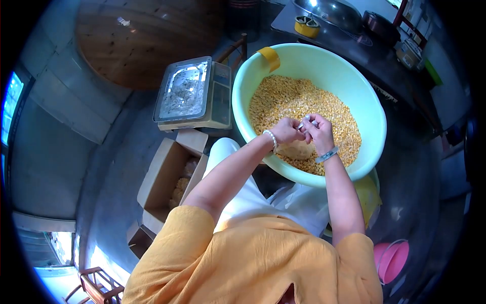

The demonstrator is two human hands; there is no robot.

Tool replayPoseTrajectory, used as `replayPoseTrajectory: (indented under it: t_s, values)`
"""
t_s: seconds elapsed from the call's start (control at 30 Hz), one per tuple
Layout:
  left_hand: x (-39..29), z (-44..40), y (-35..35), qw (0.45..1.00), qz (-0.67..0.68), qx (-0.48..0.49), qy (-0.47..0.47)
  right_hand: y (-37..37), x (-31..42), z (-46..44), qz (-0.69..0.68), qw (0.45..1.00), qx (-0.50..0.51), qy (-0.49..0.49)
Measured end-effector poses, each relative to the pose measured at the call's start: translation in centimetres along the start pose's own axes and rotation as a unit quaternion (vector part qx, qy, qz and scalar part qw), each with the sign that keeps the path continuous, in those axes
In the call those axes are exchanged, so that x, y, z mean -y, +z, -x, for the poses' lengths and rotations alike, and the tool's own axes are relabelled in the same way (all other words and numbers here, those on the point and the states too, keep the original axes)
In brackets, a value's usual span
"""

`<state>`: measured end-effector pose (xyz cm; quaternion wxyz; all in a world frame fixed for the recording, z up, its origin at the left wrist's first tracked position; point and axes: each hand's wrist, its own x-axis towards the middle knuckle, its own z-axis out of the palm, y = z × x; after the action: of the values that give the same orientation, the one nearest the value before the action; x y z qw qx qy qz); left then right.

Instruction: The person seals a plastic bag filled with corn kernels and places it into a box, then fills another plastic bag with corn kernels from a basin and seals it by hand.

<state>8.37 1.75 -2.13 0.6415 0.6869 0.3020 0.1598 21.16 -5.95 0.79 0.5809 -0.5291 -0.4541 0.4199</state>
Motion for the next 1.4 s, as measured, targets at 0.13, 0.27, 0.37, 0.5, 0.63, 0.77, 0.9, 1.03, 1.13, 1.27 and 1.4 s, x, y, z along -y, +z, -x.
replayPoseTrajectory:
  t_s: [0.13,0.27,0.37,0.5,0.63,0.77,0.9,1.03,1.13,1.27,1.4]
  values:
    - [-0.8,-0.1,-0.1,0.999,0.042,0.032,0.01,-0.3,0.5,0.0,-0.043,0.997,-0.062,-0.007]
    - [-2.2,-0.1,-0.4,0.999,-0.021,0.037,0.028,-0.7,0.3,-0.1,-0.053,0.992,-0.114,-0.021]
    - [-2.9,-0.2,-0.7,0.996,-0.07,0.034,0.032,-1.0,0.2,-0.3,-0.061,0.988,-0.144,-0.018]
    - [-3.5,0.0,-0.7,0.993,-0.111,0.024,0.025,-1.0,0.7,-0.1,-0.071,0.984,-0.166,-0.008]
    - [-3.4,0.0,-0.5,0.998,-0.053,0.009,0.032,-1.2,0.3,-0.2,-0.061,0.983,-0.171,-0.01]
    - [-3.2,-0.1,-1.0,0.999,-0.021,0.013,0.033,-1.2,0.3,-0.3,-0.073,0.982,-0.172,-0.007]
    - [-2.2,-0.1,-1.3,0.997,-0.057,0.002,0.055,-1.4,0.6,-0.1,-0.102,0.978,-0.179,0.021]
    - [-1.8,0.1,-1.5,0.996,-0.046,-0.002,0.077,-1.1,-0.2,0.1,0.012,0.995,0.042,0.095]
    - [-1.7,0.3,-2.0,0.986,-0.124,0.009,0.114,-1.0,-1.0,-0.5,0.08,0.988,0.049,0.124]
    - [-1.2,0.1,-2.3,0.984,-0.051,-0.161,0.049,-1.3,-1.7,-0.6,0.091,0.993,-0.045,0.053]
    - [-0.5,-0.4,-2.5,0.953,0.136,-0.268,0.045,-2.0,-1.9,-1.0,0.104,0.981,-0.136,0.09]
